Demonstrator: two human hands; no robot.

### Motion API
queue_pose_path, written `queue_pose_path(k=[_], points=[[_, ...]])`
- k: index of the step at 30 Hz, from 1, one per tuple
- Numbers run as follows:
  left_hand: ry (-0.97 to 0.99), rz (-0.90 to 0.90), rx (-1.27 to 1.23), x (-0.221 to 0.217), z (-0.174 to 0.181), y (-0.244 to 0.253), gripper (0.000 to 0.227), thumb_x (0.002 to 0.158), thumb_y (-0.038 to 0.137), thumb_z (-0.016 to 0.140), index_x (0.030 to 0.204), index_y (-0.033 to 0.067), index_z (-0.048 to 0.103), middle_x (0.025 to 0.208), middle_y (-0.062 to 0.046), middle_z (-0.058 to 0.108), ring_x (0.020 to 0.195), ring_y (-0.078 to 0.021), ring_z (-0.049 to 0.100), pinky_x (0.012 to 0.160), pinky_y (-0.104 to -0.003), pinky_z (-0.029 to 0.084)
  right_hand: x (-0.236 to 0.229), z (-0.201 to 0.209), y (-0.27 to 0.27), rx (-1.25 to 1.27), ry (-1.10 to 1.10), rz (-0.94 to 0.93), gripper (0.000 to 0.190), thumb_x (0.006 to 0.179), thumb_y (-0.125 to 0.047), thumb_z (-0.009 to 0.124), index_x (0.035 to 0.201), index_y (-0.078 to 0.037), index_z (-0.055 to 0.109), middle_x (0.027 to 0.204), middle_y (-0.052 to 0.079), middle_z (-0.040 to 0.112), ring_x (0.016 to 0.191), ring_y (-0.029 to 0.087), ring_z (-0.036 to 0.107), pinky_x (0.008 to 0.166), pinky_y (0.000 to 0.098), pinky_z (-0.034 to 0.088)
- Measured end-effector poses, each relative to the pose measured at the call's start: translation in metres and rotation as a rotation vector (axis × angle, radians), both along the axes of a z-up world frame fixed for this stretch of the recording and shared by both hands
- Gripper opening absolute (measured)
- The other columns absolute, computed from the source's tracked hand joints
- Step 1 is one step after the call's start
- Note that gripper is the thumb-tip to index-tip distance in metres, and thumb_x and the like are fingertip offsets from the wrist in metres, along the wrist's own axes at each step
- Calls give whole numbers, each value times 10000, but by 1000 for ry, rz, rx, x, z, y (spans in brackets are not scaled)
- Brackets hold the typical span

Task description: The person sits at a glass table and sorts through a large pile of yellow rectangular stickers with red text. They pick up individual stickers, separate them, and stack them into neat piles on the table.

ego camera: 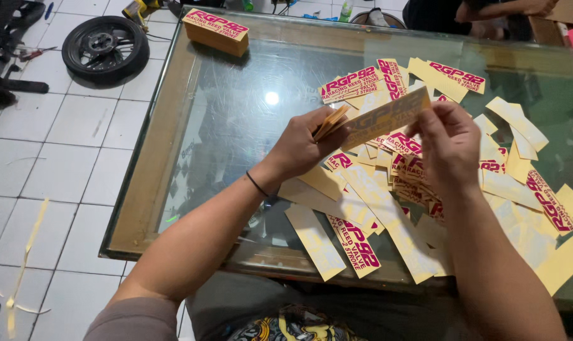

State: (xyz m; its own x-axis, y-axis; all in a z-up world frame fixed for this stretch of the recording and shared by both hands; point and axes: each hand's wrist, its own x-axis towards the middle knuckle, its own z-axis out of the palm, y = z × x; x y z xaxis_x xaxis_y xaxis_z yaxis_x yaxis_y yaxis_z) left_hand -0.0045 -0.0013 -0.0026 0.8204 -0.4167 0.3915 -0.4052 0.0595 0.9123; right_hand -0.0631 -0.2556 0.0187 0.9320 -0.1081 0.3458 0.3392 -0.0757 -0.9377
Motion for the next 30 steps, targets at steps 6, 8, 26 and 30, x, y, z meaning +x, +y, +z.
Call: queue_pose_path(k=[6, 8, 26, 30], points=[[-55, -66, 38, 0, 21, 9, 244, 1030, 378, 576, 1008, 147, 647, 877, 5, 583, 753, -130, 513, 661, -275, 415, -6, -3, -15, -21, 43, -56, 83, 1054, -95, 662, 1062, -13, 652, 855, 74, 614, 775, 150, 584, 759, 278, 513], [141, 60, -73, 1, 28, 12, 389, 939, 480, 624, 949, 91, 625, 717, -13, 562, 625, -122, 545, 546, -241, 463, -10, 1, -9, -139, 44, -72, 84, 1072, -61, 631, 1067, 18, 659, 858, 88, 624, 760, 165, 585, 724, 284, 521], [249, 83, -181, -5, 29, 7, 429, 895, 527, 636, 899, 100, 593, 773, -9, 550, 635, -121, 542, 548, -220, 481, -13, 3, -7, -195, -5, -57, 316, 1136, -203, 581, 1314, 52, 638, 1036, 149, 616, 858, 194, 606, 800, 303, 536], [219, 106, -172, -2, 23, 5, 412, 902, 518, 634, 880, 108, 600, 714, 1, 533, 606, -109, 549, 539, -227, 473, -14, 4, -2, -230, 7, -83, 97, 1121, -59, 640, 1157, 24, 675, 899, 69, 619, 793, 124, 550, 737, 244, 482]])
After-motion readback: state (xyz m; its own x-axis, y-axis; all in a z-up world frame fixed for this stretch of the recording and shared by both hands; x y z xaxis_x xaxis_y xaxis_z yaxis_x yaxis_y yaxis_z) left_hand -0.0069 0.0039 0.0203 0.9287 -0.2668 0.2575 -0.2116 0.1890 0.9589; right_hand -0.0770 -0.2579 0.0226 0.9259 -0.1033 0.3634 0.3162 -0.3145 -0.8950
